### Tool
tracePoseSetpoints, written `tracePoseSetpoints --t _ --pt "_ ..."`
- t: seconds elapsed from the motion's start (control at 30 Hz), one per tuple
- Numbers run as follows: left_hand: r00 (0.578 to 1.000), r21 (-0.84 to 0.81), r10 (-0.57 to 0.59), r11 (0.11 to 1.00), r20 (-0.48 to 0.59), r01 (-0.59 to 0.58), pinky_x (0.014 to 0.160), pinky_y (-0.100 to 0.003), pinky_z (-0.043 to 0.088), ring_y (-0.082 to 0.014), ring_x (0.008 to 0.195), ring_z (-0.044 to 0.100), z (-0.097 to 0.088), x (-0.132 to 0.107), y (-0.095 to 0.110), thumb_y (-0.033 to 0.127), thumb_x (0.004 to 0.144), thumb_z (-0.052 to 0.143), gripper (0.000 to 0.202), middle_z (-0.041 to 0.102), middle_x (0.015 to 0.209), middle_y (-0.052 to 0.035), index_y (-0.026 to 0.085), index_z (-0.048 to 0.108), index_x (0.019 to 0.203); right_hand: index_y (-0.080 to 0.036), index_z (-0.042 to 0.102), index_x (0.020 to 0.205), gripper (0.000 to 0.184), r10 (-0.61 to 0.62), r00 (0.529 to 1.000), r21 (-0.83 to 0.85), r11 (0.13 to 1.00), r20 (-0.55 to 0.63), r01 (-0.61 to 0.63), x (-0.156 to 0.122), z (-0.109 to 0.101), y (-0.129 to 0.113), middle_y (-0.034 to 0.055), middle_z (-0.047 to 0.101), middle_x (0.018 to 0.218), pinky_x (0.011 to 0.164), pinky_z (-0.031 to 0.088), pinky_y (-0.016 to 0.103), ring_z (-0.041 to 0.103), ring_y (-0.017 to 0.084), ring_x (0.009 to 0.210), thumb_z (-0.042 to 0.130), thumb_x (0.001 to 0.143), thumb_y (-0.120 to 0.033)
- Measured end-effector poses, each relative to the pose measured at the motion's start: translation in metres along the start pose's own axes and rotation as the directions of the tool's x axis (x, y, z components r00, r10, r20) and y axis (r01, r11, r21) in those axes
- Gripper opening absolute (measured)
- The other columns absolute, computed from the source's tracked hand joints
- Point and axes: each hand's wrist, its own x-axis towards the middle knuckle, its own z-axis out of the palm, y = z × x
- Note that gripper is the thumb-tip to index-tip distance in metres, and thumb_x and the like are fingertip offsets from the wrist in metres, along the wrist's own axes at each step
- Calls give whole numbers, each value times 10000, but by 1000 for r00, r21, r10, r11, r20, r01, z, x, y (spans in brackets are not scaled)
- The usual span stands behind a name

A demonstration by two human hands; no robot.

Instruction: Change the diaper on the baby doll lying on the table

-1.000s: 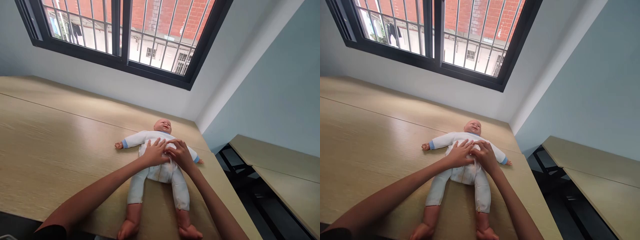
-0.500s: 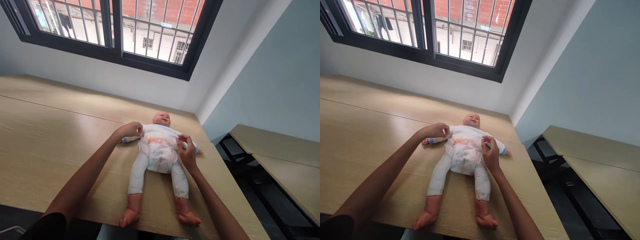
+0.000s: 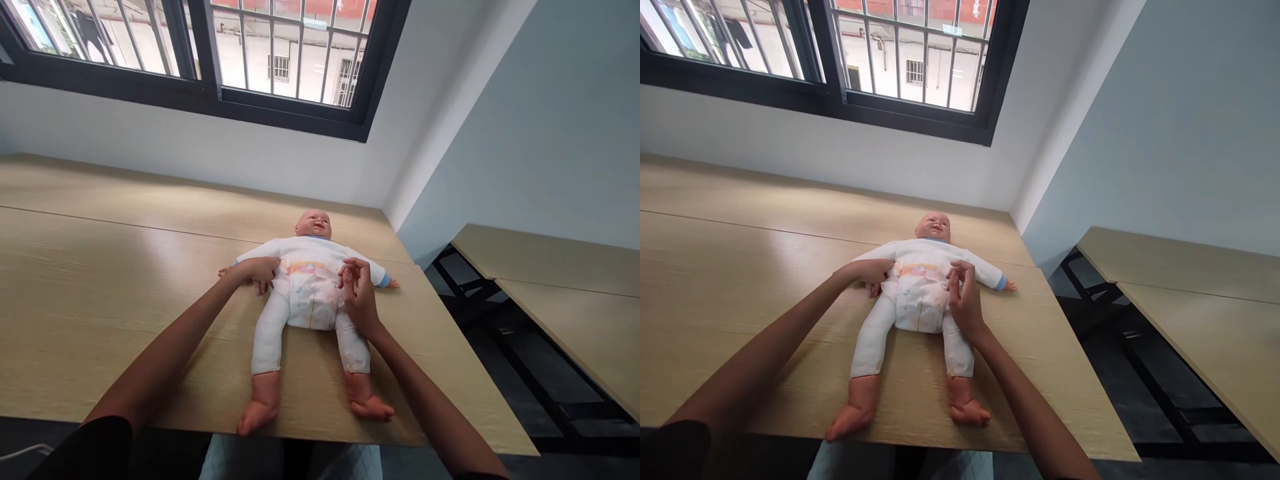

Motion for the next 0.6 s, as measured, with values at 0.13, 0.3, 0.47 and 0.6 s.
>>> tracePoseSetpoints --t 0.13,0.3,0.47,0.6 --pt "998 -71 45 997 34 -43 548 -258 536 -176 564 651 -9 -5 -8 235 715 680 134 639 543 -12 132 598 692 -208 454 1095 209 35 997 -50 998 65 -32 0 1 3 32 561 843 701 490 316 571 173 732 452 935 -342" --pt "981 -236 192 955 23 -181 652 -249 570 -179 745 682 -27 -17 -19 253 619 667 188 681 759 -9 168 589 767 -191 476 1113 249 68 988 -137 989 139 -49 -2 3 7 37 581 846 692 469 306 568 183 757 482 907 -331" --pt "953 -371 300 882 -35 -291 759 -258 581 -188 919 671 -30 -14 -25 253 564 687 427 619 938 36 218 514 953 -182 478 1125 251 65 987 -142 989 149 -43 -3 4 9 32 572 837 692 463 304 561 180 747 472 906 -304" --pt "962 -413 273 876 -6 -250 620 -290 591 -191 714 698 -23 -4 -28 231 556 692 600 585 817 60 243 405 1082 -179 485 1120 243 73 986 -150 987 150 -50 -4 4 9 36 574 847 703 461 307 564 183 757 461 908 -296"
